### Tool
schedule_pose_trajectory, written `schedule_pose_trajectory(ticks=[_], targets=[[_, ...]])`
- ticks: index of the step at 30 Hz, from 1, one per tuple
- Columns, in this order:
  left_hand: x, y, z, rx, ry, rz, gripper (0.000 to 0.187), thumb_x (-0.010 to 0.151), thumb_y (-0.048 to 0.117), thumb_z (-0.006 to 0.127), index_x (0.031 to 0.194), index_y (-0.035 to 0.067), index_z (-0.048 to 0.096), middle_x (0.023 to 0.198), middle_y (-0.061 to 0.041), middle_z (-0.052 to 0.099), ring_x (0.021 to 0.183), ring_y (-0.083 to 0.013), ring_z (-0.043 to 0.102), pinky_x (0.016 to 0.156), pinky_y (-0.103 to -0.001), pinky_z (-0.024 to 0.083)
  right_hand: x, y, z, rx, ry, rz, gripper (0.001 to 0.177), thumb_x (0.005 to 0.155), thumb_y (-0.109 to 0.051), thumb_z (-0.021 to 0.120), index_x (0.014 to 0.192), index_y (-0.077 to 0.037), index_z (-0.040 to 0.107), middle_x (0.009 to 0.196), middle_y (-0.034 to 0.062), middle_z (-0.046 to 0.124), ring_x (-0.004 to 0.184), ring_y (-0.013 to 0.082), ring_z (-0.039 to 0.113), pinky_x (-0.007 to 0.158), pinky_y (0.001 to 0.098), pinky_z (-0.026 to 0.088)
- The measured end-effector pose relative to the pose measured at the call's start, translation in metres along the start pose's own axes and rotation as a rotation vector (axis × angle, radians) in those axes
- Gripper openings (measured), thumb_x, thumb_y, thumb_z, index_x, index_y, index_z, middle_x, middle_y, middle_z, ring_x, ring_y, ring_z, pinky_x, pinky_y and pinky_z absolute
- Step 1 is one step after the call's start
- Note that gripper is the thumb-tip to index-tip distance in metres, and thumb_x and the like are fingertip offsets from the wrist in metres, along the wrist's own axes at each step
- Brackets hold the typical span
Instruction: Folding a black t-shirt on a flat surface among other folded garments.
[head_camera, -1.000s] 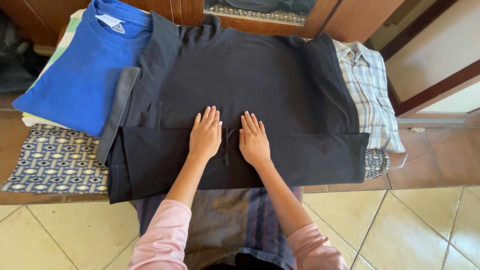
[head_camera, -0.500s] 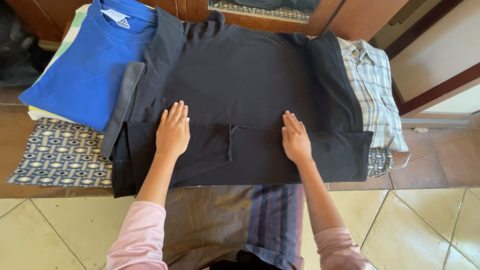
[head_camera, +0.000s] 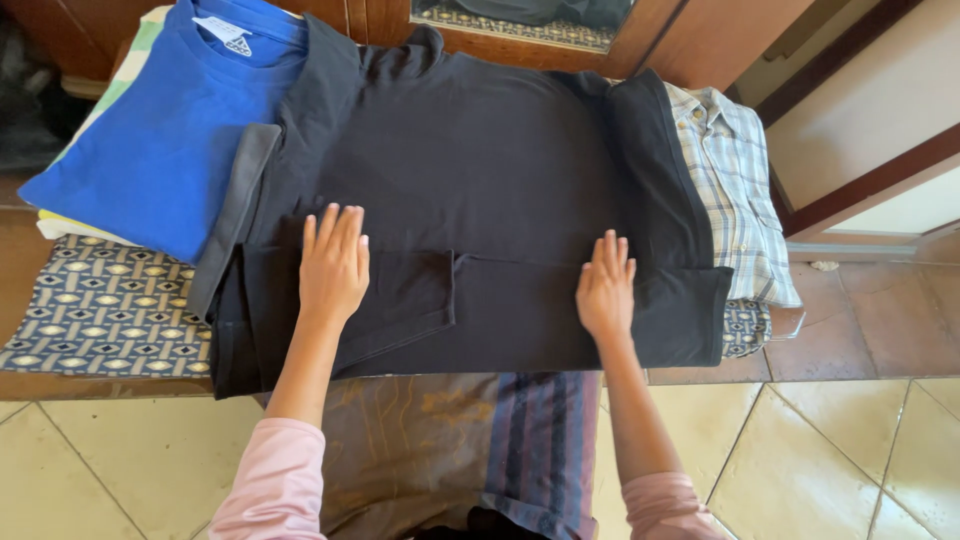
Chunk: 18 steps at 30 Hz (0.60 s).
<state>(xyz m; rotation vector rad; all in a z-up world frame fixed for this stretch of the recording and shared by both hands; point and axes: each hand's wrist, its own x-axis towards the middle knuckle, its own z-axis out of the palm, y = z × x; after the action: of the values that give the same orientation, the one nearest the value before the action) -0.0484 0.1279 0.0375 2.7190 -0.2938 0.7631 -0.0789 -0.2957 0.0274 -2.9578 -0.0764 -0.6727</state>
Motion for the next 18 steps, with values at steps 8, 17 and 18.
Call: schedule_pose_trajectory(ticks=[8, 17, 18], targets=[[-0.024, 0.043, 0.026, -0.265, -0.181, 0.066, 0.042, 0.11, 0.021, 0.043, 0.141, -0.002, 0.059, 0.15, -0.017, 0.056, 0.149, -0.0301, 0.045, 0.126, -0.045, 0.031, -0.013, -0.128, -0.003, 0.091, -0.119, -0.043, 0.054, 0.104, -0.023, 0.045, 0.15, 0.005, 0.045, 0.161, 0.0202, 0.039, 0.153, 0.0369, 0.03, 0.122, 0.0544, 0.024], [-0.039, 0.077, 0.001, 0.047, -0.205, 0.021, 0.056, 0.105, 0.034, 0.039, 0.15, 0.001, 0.047, 0.162, -0.015, 0.04, 0.152, -0.0264, 0.031, 0.122, -0.051, 0.024, -0.031, -0.169, -0.033, 0.192, -0.122, -0.218, 0.051, 0.105, -0.025, 0.045, 0.15, -0.002, 0.048, 0.16, 0.0151, 0.043, 0.151, 0.0315, 0.037, 0.121, 0.0508, 0.028], [-0.041, 0.076, -0.001, 0.049, -0.209, 0.018, 0.057, 0.104, 0.035, 0.04, 0.151, 0.003, 0.046, 0.162, -0.012, 0.039, 0.152, -0.0258, 0.03, 0.121, -0.052, 0.023, -0.032, -0.167, -0.037, 0.209, -0.12, -0.224, 0.05, 0.105, -0.025, 0.046, 0.15, -0.003, 0.049, 0.16, 0.0134, 0.045, 0.15, 0.0311, 0.038, 0.121, 0.0506, 0.029]])
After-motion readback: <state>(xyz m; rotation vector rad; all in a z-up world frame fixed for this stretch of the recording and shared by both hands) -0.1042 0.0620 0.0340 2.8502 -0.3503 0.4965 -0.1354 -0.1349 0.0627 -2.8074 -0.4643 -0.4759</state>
